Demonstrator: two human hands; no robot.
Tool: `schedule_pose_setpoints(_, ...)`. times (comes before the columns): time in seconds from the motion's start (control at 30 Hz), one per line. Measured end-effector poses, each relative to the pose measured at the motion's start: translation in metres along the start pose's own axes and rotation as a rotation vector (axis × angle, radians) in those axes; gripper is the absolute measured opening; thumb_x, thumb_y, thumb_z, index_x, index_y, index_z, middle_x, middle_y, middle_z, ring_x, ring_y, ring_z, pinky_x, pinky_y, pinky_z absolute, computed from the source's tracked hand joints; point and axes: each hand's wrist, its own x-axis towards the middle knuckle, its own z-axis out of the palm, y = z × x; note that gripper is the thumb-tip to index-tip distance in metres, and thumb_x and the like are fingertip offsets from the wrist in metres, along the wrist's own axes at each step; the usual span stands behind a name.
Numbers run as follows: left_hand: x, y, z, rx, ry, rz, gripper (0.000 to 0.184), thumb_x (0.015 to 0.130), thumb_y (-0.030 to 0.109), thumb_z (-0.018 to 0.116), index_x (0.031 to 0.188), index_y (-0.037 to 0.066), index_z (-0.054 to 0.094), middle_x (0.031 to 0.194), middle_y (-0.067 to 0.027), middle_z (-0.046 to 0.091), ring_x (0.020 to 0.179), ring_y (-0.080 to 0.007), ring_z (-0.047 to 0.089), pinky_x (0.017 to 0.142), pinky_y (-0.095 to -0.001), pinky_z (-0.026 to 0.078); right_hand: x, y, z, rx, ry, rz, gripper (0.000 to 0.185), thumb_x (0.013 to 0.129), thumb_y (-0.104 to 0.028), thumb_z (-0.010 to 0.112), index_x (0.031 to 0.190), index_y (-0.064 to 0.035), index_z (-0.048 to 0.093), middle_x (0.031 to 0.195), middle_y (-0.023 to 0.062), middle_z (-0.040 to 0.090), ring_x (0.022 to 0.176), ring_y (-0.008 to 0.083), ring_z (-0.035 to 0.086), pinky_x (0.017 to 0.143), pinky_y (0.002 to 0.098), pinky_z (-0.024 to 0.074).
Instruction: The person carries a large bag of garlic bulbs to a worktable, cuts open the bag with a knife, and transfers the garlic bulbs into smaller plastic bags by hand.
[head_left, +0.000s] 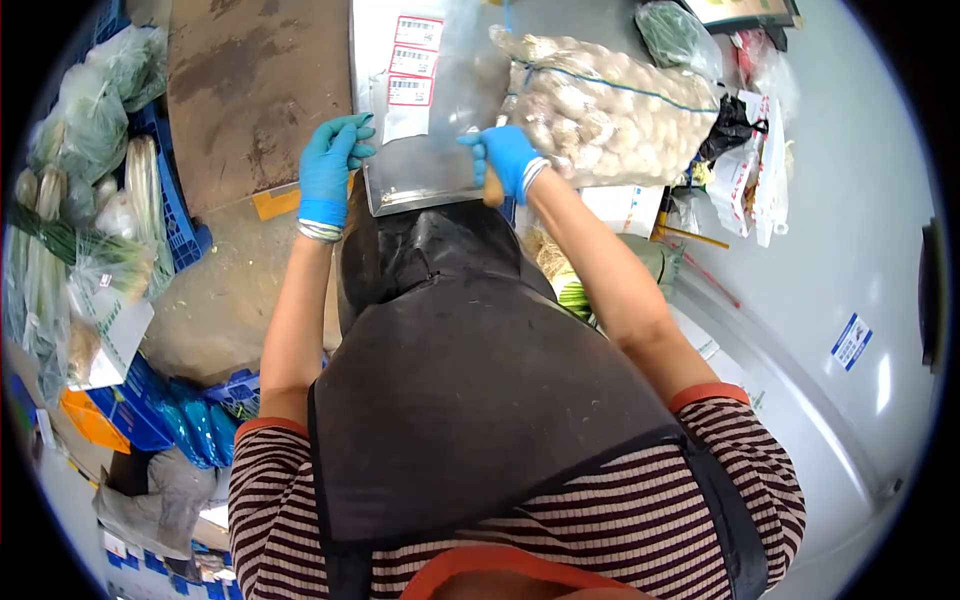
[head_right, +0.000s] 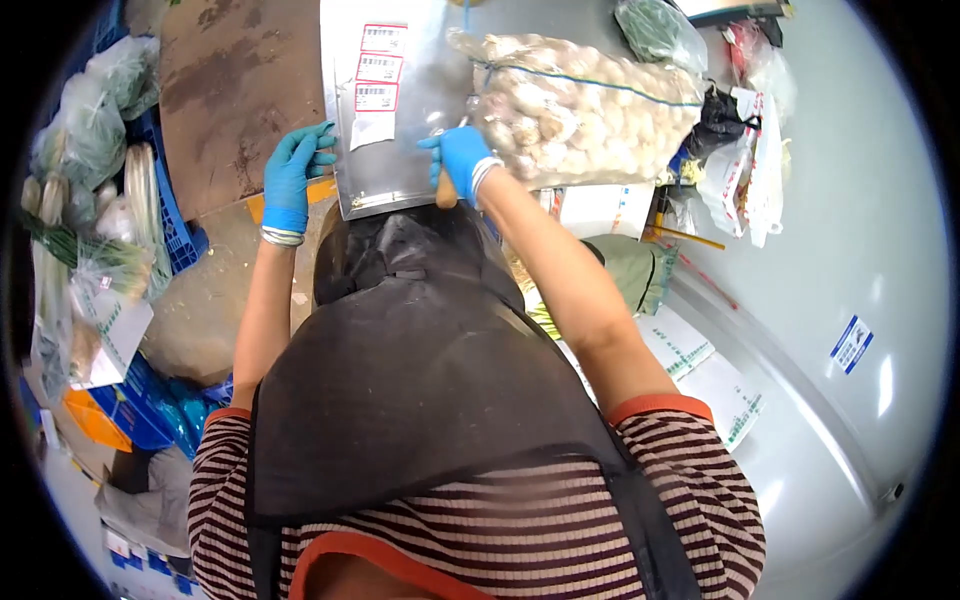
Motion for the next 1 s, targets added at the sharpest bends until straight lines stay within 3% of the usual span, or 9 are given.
schedule_pose_setpoints(0.03,0.002,0.0,0.004,0.03,-0.016,0.0,0.024,0.097,0.017,0.051,0.112,0.002,0.063,0.098,-0.0063,0.069,0.073,-0.0076,0.061,0.064,-0.02,0.048,-0.018,0.006,-0.001,0.077,-0.092,-0.019,0.019,0.093,-0.018,0.051,0.087,-0.0041,0.062,0.054,-0.0044,0.039,0.044,0.009,0.036,0.043,0.0261,0.0331)
schedule_pose_setpoints(0.13,0.008,0.0,0.012,0.077,-0.015,-0.002,0.024,0.097,0.017,0.052,0.111,0.002,0.064,0.095,-0.0059,0.069,0.072,-0.0075,0.061,0.062,-0.0196,0.047,-0.039,0.009,-0.056,0.277,-0.448,0.106,0.028,0.098,-0.019,0.043,0.111,0.0008,0.059,0.056,-0.0071,0.034,0.044,0.0047,0.033,0.038,0.021,0.0272)
schedule_pose_setpoints(0.2,0.017,0.002,0.02,0.093,-0.027,-0.014,0.024,0.096,0.018,0.053,0.111,0.003,0.064,0.095,-0.0059,0.069,0.072,-0.0076,0.061,0.062,-0.0193,0.046,-0.067,0.006,-0.042,0.121,-0.717,0.237,0.029,0.099,-0.017,0.041,0.113,0.0013,0.058,0.057,-0.0087,0.03,0.044,0.0017,0.03,0.035,0.0183,0.0211)
schedule_pose_setpoints(0.23,0.017,0.009,0.026,0.09,-0.043,-0.011,0.024,0.096,0.018,0.053,0.111,0.003,0.064,0.095,-0.0062,0.069,0.072,-0.0077,0.061,0.062,-0.0195,0.046,-0.067,0.02,-0.022,0.106,-0.731,0.232,0.03,0.099,-0.019,0.042,0.115,0.0008,0.058,0.057,-0.0087,0.03,0.044,0.0015,0.03,0.036,0.0186,0.0221)
schedule_pose_setpoints(0.33,0.016,0.031,0.042,0.109,-0.071,0.024,0.024,0.096,0.018,0.052,0.112,0.003,0.063,0.096,-0.0063,0.07,0.073,-0.0078,0.062,0.063,-0.02,0.046,-0.043,0.04,0.012,0.154,-0.43,0.023,0.033,0.097,-0.022,0.042,0.113,0.0014,0.059,0.057,-0.0059,0.035,0.043,0.0067,0.035,0.037,0.0229,0.03)
schedule_pose_setpoints(0.4,0.016,0.039,0.042,0.104,-0.077,0.081,0.023,0.096,0.017,0.053,0.111,0.002,0.063,0.097,-0.0065,0.069,0.073,-0.0081,0.062,0.063,-0.0198,0.046,-0.055,0.031,-0.001,-0.002,-0.438,-0.101,0.034,0.096,-0.023,0.041,0.109,0.0022,0.06,0.056,-0.0036,0.039,0.043,0.0102,0.04,0.039,0.026,0.0367)
schedule_pose_setpoints(0.47,0.016,0.039,0.047,0.095,-0.063,0.124,0.021,0.095,0.016,0.054,0.108,0.002,0.062,0.095,-0.0071,0.069,0.071,-0.0091,0.062,0.062,-0.02,0.045,-0.056,0.027,-0.022,-0.127,-0.285,-0.232,0.036,0.095,-0.023,0.04,0.104,0.0038,0.061,0.056,-0.0005,0.044,0.042,0.0127,0.046,0.04,0.028,0.0432)
schedule_pose_setpoints(0.57,0.014,0.027,0.044,0.086,-0.061,0.052,0.022,0.095,0.015,0.054,0.11,0.002,0.062,0.097,-0.0073,0.069,0.071,-0.0089,0.061,0.062,-0.0197,0.045,-0.046,0.022,-0.037,-0.072,-0.126,-0.202,0.03,0.092,-0.018,0.039,0.094,0.0014,0.062,0.059,0.0025,0.047,0.043,0.016,0.048,0.04,0.0325,0.0452)
schedule_pose_setpoints(1.0,-0.006,0.003,0.013,0.089,-0.052,-0.002,0.025,0.097,0.017,0.05,0.113,0.002,0.062,0.097,-0.0045,0.069,0.075,-0.0072,0.061,0.066,-0.0193,0.046,-0.029,0.043,-0.017,-0.036,0.131,-0.24,0.027,0.091,-0.016,0.04,0.094,0.0015,0.061,0.06,0.0018,0.046,0.041,0.0154,0.047,0.038,0.0329,0.0441)
